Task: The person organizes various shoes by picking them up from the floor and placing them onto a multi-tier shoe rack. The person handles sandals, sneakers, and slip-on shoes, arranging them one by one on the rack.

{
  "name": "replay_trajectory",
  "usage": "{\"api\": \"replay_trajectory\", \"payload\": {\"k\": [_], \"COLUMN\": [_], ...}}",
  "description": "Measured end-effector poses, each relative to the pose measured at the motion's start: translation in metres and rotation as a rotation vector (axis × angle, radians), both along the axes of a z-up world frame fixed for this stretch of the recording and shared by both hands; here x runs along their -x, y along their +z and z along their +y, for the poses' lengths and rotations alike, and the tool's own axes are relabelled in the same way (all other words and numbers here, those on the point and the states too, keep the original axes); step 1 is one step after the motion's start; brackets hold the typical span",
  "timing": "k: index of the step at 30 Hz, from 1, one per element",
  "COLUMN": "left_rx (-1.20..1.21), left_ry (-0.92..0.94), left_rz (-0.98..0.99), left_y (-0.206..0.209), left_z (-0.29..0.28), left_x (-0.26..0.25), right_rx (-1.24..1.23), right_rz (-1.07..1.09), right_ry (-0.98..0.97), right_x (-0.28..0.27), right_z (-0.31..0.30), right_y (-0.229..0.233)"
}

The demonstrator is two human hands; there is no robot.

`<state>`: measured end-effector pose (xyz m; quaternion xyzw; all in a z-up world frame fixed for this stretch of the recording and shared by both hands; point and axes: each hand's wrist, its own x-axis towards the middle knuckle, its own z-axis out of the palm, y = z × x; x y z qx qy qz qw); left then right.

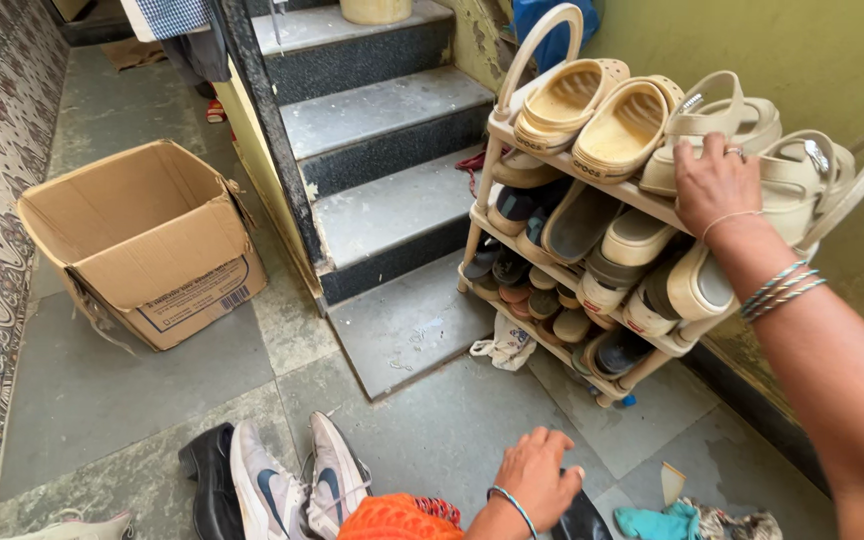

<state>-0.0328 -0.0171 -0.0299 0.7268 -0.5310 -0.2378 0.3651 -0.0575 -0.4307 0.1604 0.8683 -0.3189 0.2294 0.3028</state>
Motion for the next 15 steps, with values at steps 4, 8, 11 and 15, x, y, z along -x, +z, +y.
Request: {"api": "replay_trajectory", "payload": {"k": [4, 8, 11, 15], "left_rx": [0.002, -0.066, -0.093, -0.120], "left_ry": [-0.025, -0.095, -0.156, -0.223], "left_rz": [-0.020, -0.005, -0.022, -0.015], "left_y": [-0.021, -0.039, -0.050, -0.079], "left_z": [-0.009, -0.020, -0.032, -0.051], "left_x": [-0.004, -0.003, 0.000, 0.013], "right_rx": [0.001, -0.066, -0.150, -0.215], "right_rz": [0.033, -0.051, -0.179, -0.347], "right_ry": [-0.126, -0.093, -0.050, 0.006], "right_x": [-0.023, -0.026, -0.021, -0.011], "right_z": [-0.005, 0.000, 0.002, 0.010], "right_y": [-0.013, -0.020, -0.011, -0.010]}}
